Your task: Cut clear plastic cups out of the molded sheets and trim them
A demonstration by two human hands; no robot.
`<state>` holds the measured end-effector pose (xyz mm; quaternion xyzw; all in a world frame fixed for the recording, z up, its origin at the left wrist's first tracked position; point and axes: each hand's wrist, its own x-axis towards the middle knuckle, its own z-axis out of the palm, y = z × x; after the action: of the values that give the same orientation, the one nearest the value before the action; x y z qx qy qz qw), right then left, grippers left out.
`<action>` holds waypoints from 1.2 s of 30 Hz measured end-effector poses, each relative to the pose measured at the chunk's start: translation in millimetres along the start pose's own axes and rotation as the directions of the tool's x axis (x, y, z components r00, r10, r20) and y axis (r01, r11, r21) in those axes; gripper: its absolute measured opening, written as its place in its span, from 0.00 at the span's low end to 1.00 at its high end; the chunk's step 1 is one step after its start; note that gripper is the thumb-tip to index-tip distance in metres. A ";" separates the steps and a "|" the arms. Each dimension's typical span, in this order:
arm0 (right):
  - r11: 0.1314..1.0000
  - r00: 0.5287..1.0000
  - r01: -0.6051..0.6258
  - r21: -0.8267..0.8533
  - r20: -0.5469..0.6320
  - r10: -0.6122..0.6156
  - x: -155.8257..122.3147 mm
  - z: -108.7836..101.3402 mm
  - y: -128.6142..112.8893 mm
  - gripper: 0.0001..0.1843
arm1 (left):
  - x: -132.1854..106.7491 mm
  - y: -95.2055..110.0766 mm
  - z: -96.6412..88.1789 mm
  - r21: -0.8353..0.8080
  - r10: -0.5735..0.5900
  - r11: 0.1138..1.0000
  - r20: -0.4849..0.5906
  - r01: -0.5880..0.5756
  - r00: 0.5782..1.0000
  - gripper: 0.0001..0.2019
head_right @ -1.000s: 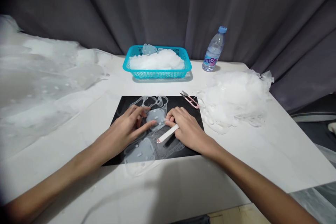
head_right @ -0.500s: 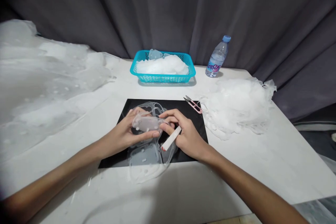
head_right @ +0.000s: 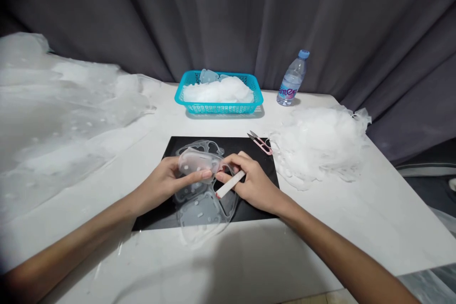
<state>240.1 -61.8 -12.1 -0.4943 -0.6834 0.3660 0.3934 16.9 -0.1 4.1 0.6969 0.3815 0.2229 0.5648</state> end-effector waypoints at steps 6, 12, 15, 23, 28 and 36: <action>0.958 0.983 0.176 -0.225 -0.009 -0.183 0.6 7.4 4.5 0.05 | -6.0 9.4 -0.5 -0.205 -0.055 0.974 0.193 0.095 0.980 0.13; 0.950 0.993 0.114 -0.290 0.051 -0.103 3.0 -3.4 11.7 0.06 | -1.3 7.5 -5.1 -0.041 -0.008 0.999 0.296 0.021 0.955 0.13; 0.973 0.969 0.145 -0.182 0.222 -0.103 4.7 -22.0 6.4 0.12 | 1.3 2.6 -6.1 0.036 0.001 0.999 0.204 -0.009 0.979 0.15; 0.992 0.888 0.128 -0.007 0.447 -0.111 17.0 -65.0 15.8 0.15 | -2.1 1.9 -5.6 0.144 0.023 0.988 0.192 -0.051 0.981 0.17; 0.994 0.952 0.036 0.101 0.300 -0.065 14.0 -42.2 4.2 0.13 | -2.8 0.4 -0.9 0.267 0.072 0.957 0.153 -0.111 0.986 0.17; 0.998 0.976 -0.002 0.061 0.220 -0.011 5.2 -22.3 1.4 0.06 | -2.2 -2.3 2.2 0.285 0.077 0.951 0.166 -0.122 0.983 0.21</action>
<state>259.7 -54.0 -3.0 -0.4372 -0.7123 0.4381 0.3309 16.5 -3.0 1.6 0.8065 0.3301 0.1379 0.4707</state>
